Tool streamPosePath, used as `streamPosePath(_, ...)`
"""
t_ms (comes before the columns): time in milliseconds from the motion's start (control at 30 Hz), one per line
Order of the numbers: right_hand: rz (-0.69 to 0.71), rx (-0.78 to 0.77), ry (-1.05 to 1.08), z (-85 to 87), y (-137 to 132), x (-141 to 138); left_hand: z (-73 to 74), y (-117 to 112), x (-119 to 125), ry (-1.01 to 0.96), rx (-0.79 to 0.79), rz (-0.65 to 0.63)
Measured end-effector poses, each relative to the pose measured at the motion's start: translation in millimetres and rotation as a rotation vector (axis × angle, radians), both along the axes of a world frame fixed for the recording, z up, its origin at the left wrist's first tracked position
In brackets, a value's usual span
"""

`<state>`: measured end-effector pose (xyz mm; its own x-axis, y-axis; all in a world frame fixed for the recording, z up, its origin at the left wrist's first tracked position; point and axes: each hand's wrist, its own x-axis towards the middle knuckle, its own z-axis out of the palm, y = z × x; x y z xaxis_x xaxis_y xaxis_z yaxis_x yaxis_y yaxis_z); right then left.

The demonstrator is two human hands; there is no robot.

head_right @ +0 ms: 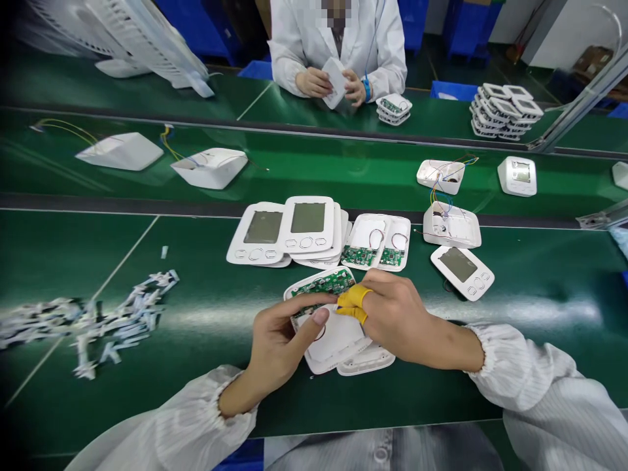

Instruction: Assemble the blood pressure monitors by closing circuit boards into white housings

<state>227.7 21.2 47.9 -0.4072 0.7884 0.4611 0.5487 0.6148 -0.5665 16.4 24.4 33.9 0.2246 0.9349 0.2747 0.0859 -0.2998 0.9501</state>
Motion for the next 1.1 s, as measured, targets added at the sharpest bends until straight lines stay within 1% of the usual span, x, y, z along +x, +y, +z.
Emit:
streamPosePath(67, 0.020, 0.059, 0.009, -0.3, 1.8, -5.0, -0.3, 0.3, 1.8, -0.013, 0.025, 0.009)
streamPosePath(233, 0.001, 0.161, -0.011, 0.7, 3.5, -9.4, -4.3, 1.5, 3.5, -0.021, 0.044, 0.031)
streamPosePath(333, -0.010, 0.223, -0.047, -0.3, 3.1, -8.9, -6.6, 3.2, 2.0, -0.002, 0.042, 0.077)
streamPosePath(467, 0.016, 0.432, -0.186, -1.1, 1.4, -8.4, -8.5, 5.0, 1.3, 0.015, 0.025, 0.110)
streamPosePath(533, 0.010, 0.494, -0.242, -1.5, 0.6, -10.1, -9.2, 4.3, 2.6, 0.016, 0.024, 0.112)
streamPosePath(633, -0.053, 0.461, -0.213, -3.7, 0.2, -15.7, -10.2, 0.9, 5.0, 0.007, 0.032, 0.156)
streamPosePath(733, -0.089, 0.326, -0.108, -6.8, 0.8, -21.0, -11.3, -2.8, 5.9, -0.013, 0.035, 0.202)
streamPosePath(833, -0.119, 0.216, -0.034, -9.3, 2.2, -22.9, -13.0, -5.6, 5.6, -0.045, 0.021, 0.199)
streamPosePath(967, -0.161, 0.186, -0.005, -12.6, 3.9, -22.4, -19.5, -10.6, 5.8, -0.078, -0.009, 0.187)
streamPosePath(1100, -0.158, 0.122, 0.058, -15.5, 4.0, -22.9, -30.3, -16.8, 6.7, -0.065, -0.011, 0.162)
